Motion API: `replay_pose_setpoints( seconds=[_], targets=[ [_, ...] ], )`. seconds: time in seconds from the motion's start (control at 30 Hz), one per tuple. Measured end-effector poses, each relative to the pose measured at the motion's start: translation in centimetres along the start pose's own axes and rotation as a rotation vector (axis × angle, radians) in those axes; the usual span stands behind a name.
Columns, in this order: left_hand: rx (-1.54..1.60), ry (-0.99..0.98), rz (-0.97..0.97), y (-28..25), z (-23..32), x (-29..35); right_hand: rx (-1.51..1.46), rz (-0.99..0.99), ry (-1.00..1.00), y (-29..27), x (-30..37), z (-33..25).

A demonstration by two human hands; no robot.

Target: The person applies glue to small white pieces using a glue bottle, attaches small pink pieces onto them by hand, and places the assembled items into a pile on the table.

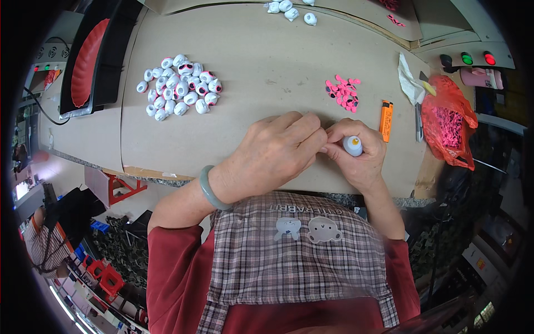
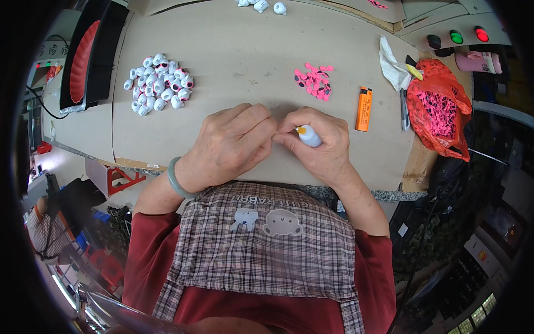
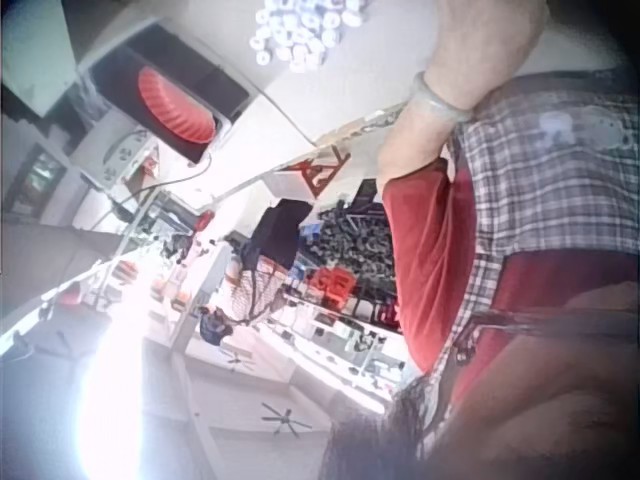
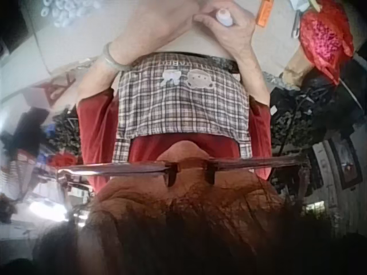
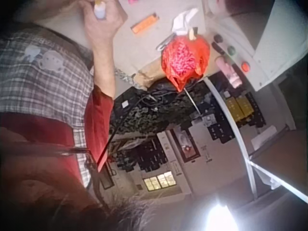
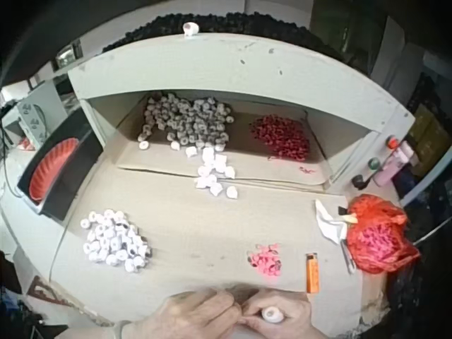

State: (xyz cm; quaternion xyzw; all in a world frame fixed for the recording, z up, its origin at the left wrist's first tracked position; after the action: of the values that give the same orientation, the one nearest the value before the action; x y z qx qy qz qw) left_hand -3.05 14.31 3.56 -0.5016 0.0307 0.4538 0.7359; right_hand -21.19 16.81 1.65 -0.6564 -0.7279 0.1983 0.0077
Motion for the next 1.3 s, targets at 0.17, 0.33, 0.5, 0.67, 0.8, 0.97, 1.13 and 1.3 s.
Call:
replay_pose_setpoints(
  seconds=[0.17, 0.33, 0.5, 0.67, 0.8, 0.97, 1.13, 1.3],
  targets=[
    [0.02, -0.039, 0.132, 0.9, 0.0, 0.2, -0.103, 0.089, 0.013, 0.5, 0.2, -0.1],
    [0.173, -0.12, 0.26, 1.7, -0.2, 0.4, -0.203, 0.166, -0.012, 0.9, 0.5, 0.4],
    [0.337, -0.276, 0.265, 1.5, 0.0, 0.0, -0.174, 0.15, -0.106, 0.8, 0.6, 0.4],
    [0.502, -0.44, 0.166, 1.1, 0.0, 0.1, -0.171, 0.141, -0.162, 0.6, 0.4, 0.3],
    [0.787, -0.655, 0.053, 1.8, 0.0, 0.5, -0.271, 0.154, -0.088, 0.5, 0.6, 0.2],
    [0.639, -0.519, 0.173, 1.6, 0.1, 0.3, -0.455, 0.085, 0.023, 0.6, 0.7, 1.5],
    [0.425, -0.321, 0.16, 0.2, 0.2, 0.0, -0.55, 0.044, 0.068, 0.4, 0.7, 1.8],
    [0.113, -0.117, 0.065, 0.2, 0.1, 0.1, -0.434, 0.034, 0.105, 0.4, 0.7, 1.6]
  ],
)
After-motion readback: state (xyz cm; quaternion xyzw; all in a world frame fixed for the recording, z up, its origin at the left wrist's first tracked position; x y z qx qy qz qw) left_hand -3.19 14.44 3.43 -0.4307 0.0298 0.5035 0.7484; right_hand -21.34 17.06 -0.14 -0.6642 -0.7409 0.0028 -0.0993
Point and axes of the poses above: each hand's wrist, its own x-axis away from the middle knuckle, its own y-axis out of the palm, z = x × y, the point moved 1 cm from there along -x, towards the middle knuckle, and after that the axes turned 3 degrees about z, right-handed, at the moved point
